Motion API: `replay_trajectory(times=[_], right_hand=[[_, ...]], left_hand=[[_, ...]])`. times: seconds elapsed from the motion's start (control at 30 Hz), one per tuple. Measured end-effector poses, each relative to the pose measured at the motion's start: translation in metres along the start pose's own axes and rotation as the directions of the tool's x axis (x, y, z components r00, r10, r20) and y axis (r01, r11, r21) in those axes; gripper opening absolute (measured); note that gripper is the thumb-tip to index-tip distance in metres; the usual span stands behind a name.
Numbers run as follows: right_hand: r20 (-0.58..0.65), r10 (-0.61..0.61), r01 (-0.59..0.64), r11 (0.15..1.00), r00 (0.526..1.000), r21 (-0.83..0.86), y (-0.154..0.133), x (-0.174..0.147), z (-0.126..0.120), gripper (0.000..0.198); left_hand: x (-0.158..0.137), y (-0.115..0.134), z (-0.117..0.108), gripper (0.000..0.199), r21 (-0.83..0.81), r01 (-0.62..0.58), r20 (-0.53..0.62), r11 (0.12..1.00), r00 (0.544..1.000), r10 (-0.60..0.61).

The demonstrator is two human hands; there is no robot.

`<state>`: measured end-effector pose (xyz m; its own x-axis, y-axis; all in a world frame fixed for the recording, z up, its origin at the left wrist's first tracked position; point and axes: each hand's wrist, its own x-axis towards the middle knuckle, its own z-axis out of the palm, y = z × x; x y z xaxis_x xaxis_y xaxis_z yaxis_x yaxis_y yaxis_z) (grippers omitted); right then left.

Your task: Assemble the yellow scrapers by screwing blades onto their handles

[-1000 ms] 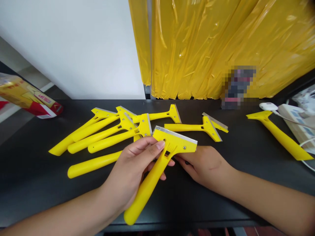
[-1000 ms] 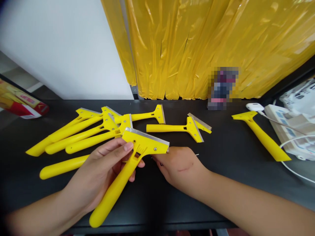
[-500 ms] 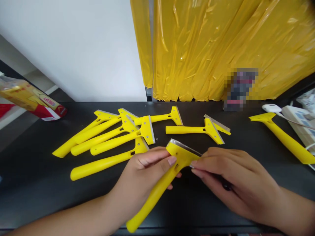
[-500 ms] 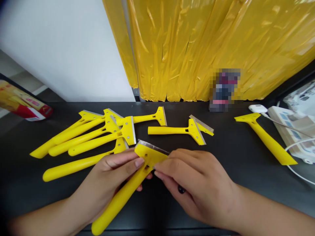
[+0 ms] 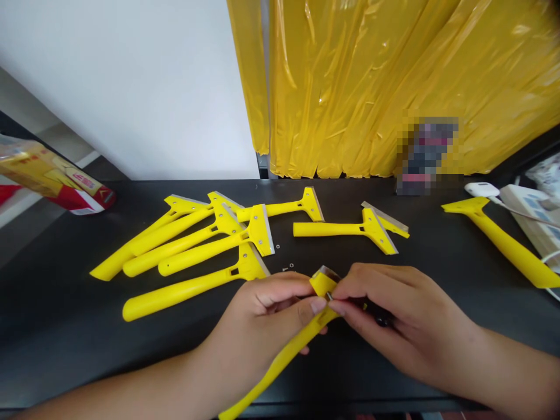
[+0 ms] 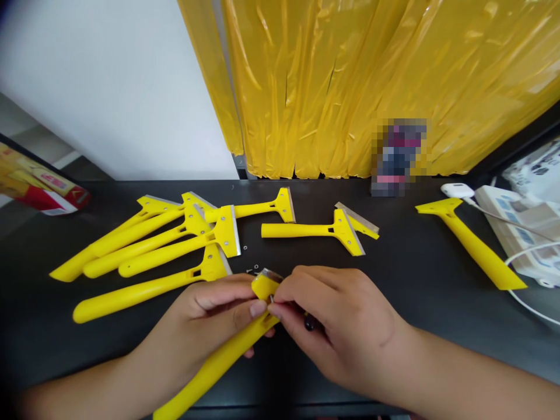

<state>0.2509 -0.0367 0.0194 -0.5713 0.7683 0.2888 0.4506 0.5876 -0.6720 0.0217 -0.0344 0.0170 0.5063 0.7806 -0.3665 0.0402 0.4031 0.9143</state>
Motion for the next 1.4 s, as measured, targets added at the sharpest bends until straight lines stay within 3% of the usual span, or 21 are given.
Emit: replay_trajectory(times=[0.33,0.63,0.83,1.0,1.1,1.2,1.3,1.4], right_hand=[[0.051,0.108,-0.111,0.991,0.993,0.072,-0.002,0.003,-0.004,0.005],[0.021,0.243,-0.244,0.968,0.97,0.056,0.0,0.002,-0.002,0.009],[0.056,0.378,-0.378,0.926,0.924,-0.011,0.001,0.006,-0.003,0.019],[0.147,0.478,-0.492,0.867,0.866,0.079,0.003,0.008,-0.009,0.027],[0.088,0.43,-0.437,0.893,0.899,0.102,0.002,0.005,-0.014,0.019],[-0.144,0.313,-0.316,0.949,0.939,0.001,-0.002,0.003,-0.022,0.014],[-0.326,0.142,-0.203,0.966,0.935,-0.161,-0.007,0.002,-0.029,0.018],[-0.38,-0.083,-0.068,0.928,0.921,-0.367,-0.008,-0.004,-0.036,0.019]], left_hand=[[0.002,-0.001,-0.001,0.028,0.012,-0.012,0.023,1.0,1.0,0.012],[0.004,-0.007,-0.003,0.028,0.012,-0.043,0.039,0.999,0.998,0.043],[0.009,-0.014,-0.007,0.028,-0.064,0.058,0.062,0.996,0.997,-0.054],[0.008,-0.01,-0.006,0.024,-0.186,0.18,0.11,0.966,0.981,-0.162],[0.008,-0.007,-0.005,0.025,-0.25,0.212,0.109,0.945,0.976,-0.191],[0.008,-0.006,-0.005,0.028,-0.265,0.21,0.07,0.941,0.978,-0.198],[0.009,-0.007,-0.005,0.029,-0.25,0.196,0.051,0.948,0.981,-0.189],[0.009,-0.008,-0.004,0.027,-0.241,0.17,0.026,0.955,0.985,-0.169]])
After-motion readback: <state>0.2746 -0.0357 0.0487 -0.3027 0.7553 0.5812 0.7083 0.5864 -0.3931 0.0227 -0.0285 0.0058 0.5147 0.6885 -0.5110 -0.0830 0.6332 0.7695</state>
